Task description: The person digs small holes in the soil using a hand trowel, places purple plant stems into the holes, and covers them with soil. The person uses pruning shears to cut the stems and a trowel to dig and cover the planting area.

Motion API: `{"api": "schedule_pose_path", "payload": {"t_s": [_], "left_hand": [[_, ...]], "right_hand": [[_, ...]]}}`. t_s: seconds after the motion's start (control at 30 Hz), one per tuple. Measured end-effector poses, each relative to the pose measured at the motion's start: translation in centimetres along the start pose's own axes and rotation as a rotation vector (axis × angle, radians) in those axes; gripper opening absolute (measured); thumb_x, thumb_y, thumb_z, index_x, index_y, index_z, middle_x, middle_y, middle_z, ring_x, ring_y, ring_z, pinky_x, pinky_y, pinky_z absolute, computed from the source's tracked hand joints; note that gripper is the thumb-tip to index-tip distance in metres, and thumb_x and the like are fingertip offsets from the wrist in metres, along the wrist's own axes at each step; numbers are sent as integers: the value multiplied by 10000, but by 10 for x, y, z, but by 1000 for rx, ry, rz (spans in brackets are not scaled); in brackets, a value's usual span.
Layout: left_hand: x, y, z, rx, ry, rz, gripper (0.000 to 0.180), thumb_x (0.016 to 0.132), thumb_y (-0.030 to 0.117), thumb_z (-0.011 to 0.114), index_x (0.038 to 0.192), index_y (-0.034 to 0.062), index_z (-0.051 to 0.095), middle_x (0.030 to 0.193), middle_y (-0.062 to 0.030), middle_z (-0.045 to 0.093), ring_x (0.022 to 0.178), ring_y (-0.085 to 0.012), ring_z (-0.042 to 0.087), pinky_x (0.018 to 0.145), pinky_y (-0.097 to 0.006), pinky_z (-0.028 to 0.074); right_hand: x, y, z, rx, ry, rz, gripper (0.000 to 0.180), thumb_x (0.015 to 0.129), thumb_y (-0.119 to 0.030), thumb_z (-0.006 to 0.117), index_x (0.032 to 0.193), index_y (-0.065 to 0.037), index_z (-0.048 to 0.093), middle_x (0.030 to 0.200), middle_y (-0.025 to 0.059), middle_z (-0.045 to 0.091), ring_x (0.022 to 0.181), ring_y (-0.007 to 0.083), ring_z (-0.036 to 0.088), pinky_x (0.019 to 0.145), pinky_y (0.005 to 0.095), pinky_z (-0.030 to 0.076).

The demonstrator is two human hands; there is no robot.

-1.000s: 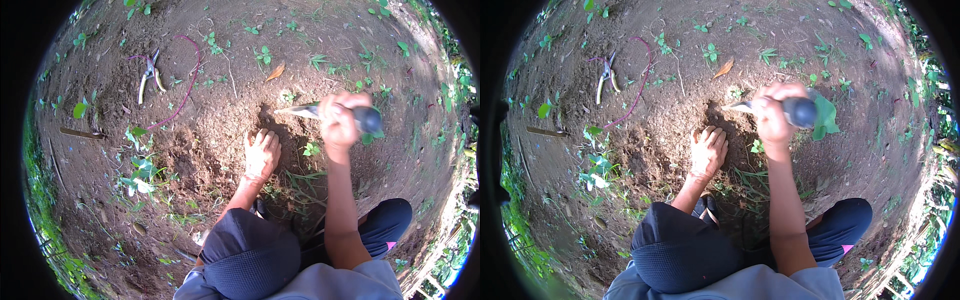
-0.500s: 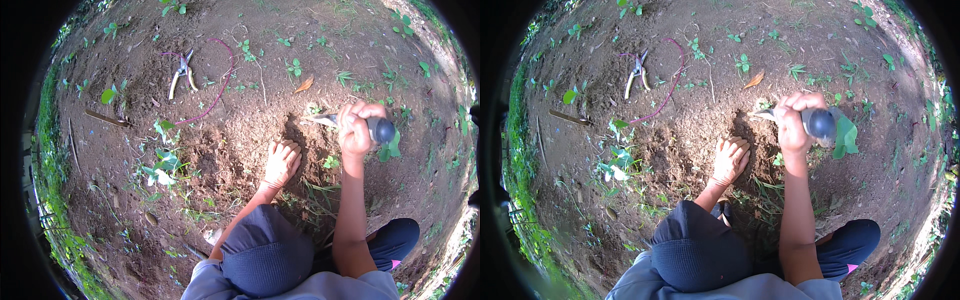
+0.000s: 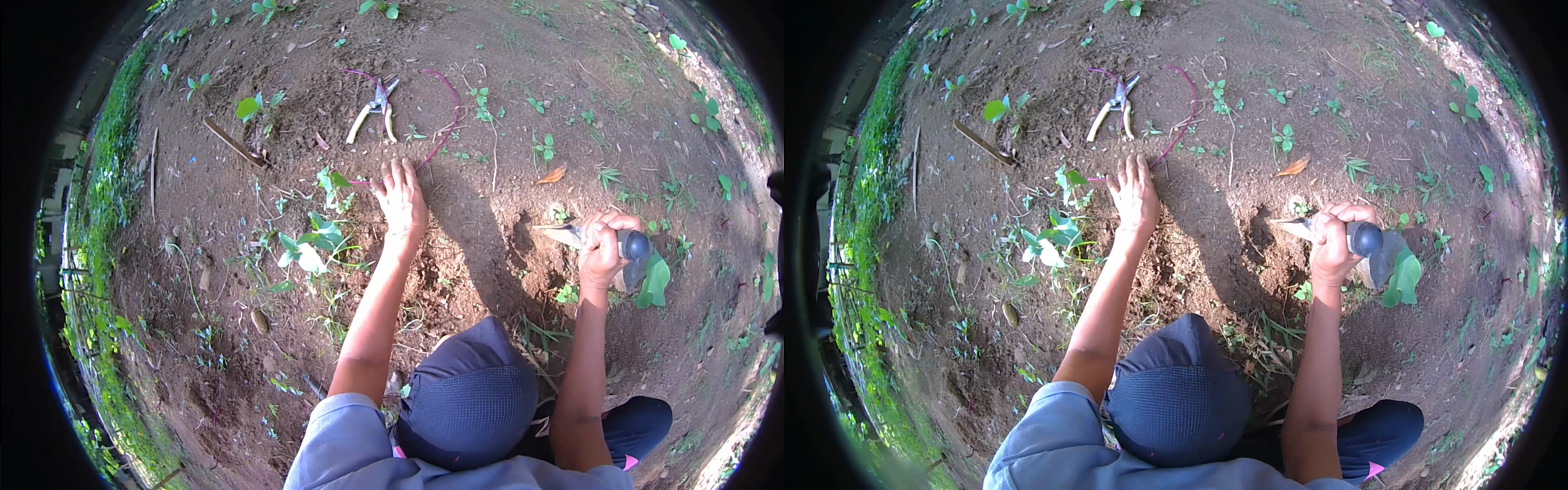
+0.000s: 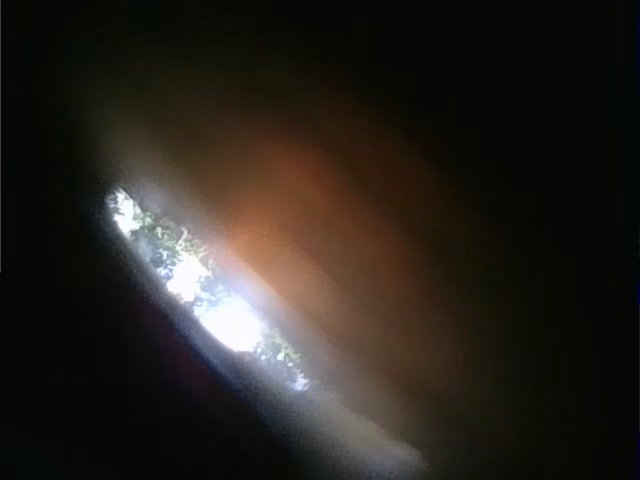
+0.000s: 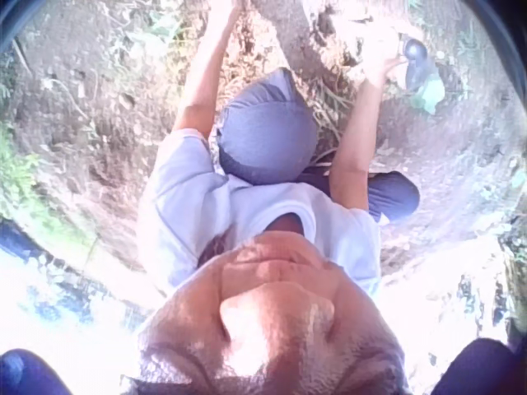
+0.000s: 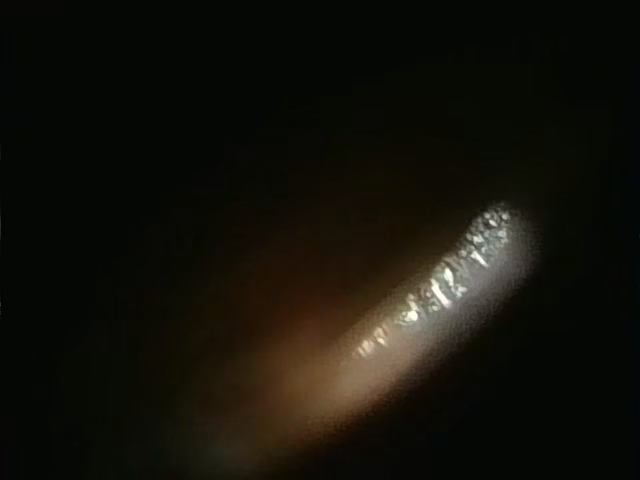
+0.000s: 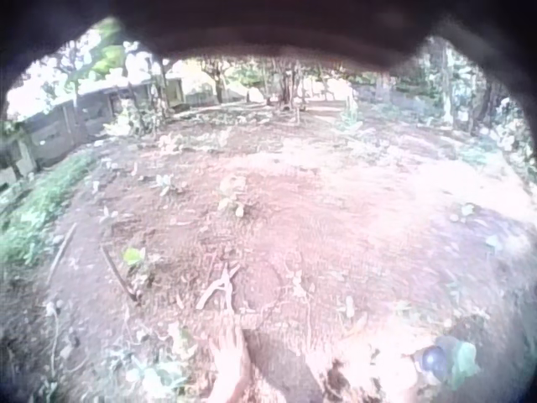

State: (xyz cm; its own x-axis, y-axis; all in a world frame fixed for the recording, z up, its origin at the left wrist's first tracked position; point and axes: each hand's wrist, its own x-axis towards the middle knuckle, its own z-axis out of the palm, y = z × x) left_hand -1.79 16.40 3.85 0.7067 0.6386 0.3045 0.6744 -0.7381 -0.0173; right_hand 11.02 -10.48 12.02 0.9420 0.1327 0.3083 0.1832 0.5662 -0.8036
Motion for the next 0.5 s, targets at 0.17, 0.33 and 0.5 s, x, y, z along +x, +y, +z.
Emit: {"api": "schedule_pose_path", "payload": {"t_s": [0.17, 0.33, 0.5], "left_hand": [[4, -13, 7, -146, -38, -47, 228, 851, 129, 521, 1063, 96, 595, 1100, -94, 558, 1092, -267, 488, 959, -506, 359], [12, 62, -13, -597, -170, 58, 131, 857, 187, 624, 914, 74, 592, 895, -109, 584, 898, -289, 573, 776, -414, 485], [71, 63, -22, -743, -39, -54, 234, 838, 102, 589, 1065, 48, 567, 995, -164, 538, 937, -310, 575, 795, -425, 492]], "right_hand": [[-18, 5, -2, -9, -163, -68, 241, 700, 142, 440, 810, -65, 381, 655, 41, 408, 521, 111, 389, 456, 237, 356], [-7, -15, -5, -75, -122, -22, 203, 730, 101, 463, 809, -66, 380, 628, 38, 392, 458, 112, 344, 431, 255, 335], [2, -5, 7, -140, -55, 57, 192, 728, 73, 475, 828, -68, 390, 614, 36, 386, 435, 110, 332, 409, 276, 325]]}}
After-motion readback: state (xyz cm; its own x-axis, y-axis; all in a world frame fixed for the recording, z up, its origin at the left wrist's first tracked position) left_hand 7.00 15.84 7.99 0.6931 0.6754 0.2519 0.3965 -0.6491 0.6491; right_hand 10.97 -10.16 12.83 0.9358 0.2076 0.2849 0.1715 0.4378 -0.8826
